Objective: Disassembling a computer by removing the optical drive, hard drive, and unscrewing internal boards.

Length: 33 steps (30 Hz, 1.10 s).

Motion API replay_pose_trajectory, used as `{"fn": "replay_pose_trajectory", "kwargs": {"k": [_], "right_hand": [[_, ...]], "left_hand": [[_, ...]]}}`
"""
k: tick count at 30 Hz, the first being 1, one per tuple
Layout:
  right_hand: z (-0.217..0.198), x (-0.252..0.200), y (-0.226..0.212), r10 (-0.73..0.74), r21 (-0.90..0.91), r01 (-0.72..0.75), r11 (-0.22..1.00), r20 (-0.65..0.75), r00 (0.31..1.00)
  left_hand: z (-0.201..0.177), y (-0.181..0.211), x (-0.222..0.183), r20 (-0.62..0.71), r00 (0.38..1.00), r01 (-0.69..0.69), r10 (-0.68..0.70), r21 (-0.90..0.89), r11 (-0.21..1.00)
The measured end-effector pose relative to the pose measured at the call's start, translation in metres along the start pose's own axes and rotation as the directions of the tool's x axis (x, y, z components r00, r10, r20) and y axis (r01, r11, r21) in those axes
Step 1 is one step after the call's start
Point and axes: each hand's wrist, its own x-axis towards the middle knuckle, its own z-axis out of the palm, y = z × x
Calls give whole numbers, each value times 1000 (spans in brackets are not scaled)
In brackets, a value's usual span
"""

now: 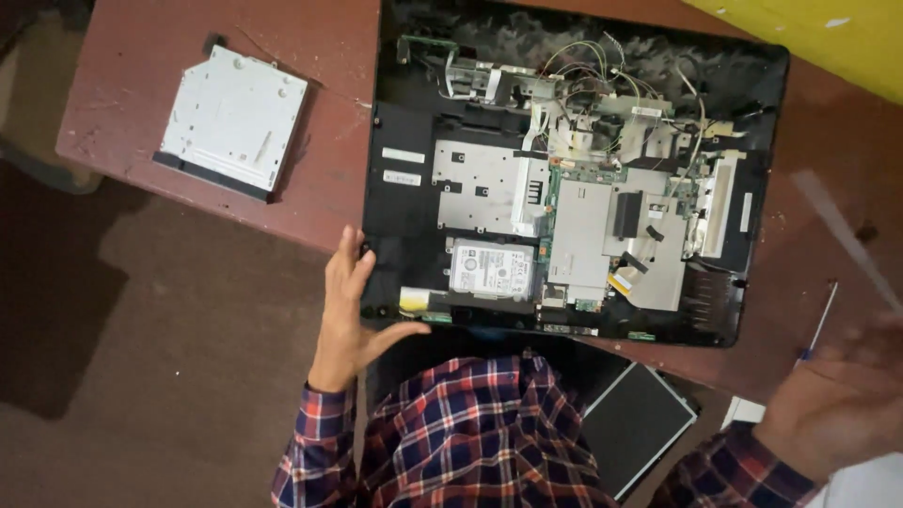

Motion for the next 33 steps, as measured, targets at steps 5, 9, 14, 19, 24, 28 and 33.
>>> {"fn": "replay_pose_trajectory", "kwargs": {"k": [5, 9, 14, 19, 24, 28, 33], "right_hand": [[78, -28, -26, -52, 26, 47, 999, 226, 973], [111, -30, -16, -111, 188, 39, 981, 387, 915], [187, -53, -42, -145, -17, 191, 981, 589, 795], [236, -46, -39, -240, 19, 330, 944, 728, 642], [276, -61, -48, -197, -4, 354, 935, 826, 528], [297, -69, -51, -141, -56, 355, 933, 852, 504], [308, -67, -47, -158, -60, 411, 910, 866, 475]], "left_hand": [[-8, 6, 27, -62, 996, 54, -66, -179, 982], [-11, 2, 47, -62, 996, 52, -63, -169, 984], [-11, -2, 55, 27, 999, 48, -47, -54, 997], [-15, -3, 62, 50, 996, 75, -74, -29, 997], [-20, -10, 87, -85, 996, -2, -2, -39, 999], [-30, -2, 109, -136, 990, 20, -41, -153, 988], [-31, -5, 113, -88, 991, 85, -96, -125, 988]]}}
